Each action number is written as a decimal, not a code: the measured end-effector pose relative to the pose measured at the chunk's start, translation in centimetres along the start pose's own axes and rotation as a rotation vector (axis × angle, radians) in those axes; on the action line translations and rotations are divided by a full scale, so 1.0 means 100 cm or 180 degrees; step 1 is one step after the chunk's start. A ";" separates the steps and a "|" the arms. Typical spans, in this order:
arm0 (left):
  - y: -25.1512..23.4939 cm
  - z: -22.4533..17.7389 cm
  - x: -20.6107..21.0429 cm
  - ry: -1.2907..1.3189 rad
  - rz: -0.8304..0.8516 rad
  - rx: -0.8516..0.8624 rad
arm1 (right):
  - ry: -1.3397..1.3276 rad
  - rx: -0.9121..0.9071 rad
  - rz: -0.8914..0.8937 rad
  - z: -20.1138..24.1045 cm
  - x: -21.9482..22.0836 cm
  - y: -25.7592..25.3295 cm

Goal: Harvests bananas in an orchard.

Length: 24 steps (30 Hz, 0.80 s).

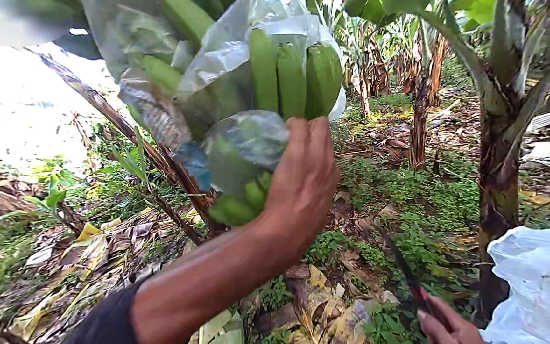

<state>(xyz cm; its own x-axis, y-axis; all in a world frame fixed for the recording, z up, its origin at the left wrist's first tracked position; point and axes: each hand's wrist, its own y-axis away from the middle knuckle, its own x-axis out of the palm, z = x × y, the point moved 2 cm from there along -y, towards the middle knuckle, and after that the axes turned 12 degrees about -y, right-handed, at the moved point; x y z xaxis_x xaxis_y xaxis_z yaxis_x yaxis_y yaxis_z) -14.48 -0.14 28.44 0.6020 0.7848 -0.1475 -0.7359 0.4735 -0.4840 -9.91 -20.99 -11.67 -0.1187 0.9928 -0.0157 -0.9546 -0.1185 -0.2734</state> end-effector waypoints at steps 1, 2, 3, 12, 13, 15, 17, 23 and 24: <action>0.019 0.006 0.005 0.0001 -0.0176 -0.0020 | 0.0079 -0.0468 0.0059 0.021 0.004 -0.014; 0.037 0.012 0.009 -0.0014 -0.0299 -0.0048 | 0.0166 -0.0953 0.0145 0.041 0.009 -0.028; 0.054 0.019 0.012 0.0022 -0.0398 -0.0074 | 0.0257 -0.1446 0.0215 0.061 0.016 -0.041; 0.183 0.059 0.043 -0.0165 -0.0749 -0.0578 | 0.0624 -0.3305 0.1111 0.181 0.093 -0.107; 0.191 0.062 0.047 -0.0174 -0.0775 -0.0611 | 0.0670 -0.3356 0.1215 0.187 0.100 -0.110; 0.204 0.066 0.054 -0.0104 -0.0859 -0.0660 | 0.0791 -0.3452 0.1364 0.195 0.114 -0.113; 0.212 0.069 0.060 -0.0031 -0.0927 -0.0702 | 0.0919 -0.3510 0.1438 0.200 0.124 -0.115; 0.213 0.063 0.064 0.0073 -0.0934 -0.0714 | 0.1385 -0.3460 0.1446 0.215 0.128 -0.122; 0.211 0.061 0.064 0.0090 -0.0954 -0.0720 | 0.1534 -0.3450 0.1413 0.223 0.126 -0.122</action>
<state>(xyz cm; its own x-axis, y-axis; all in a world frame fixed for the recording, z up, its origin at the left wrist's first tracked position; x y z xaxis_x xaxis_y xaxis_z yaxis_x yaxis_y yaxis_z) -28.01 17.34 22.52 0.7909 0.6120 0.0073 -0.4406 0.5777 -0.6871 -5.86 -7.38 12.95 -0.0413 0.8041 -0.5931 -0.1183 -0.5934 -0.7962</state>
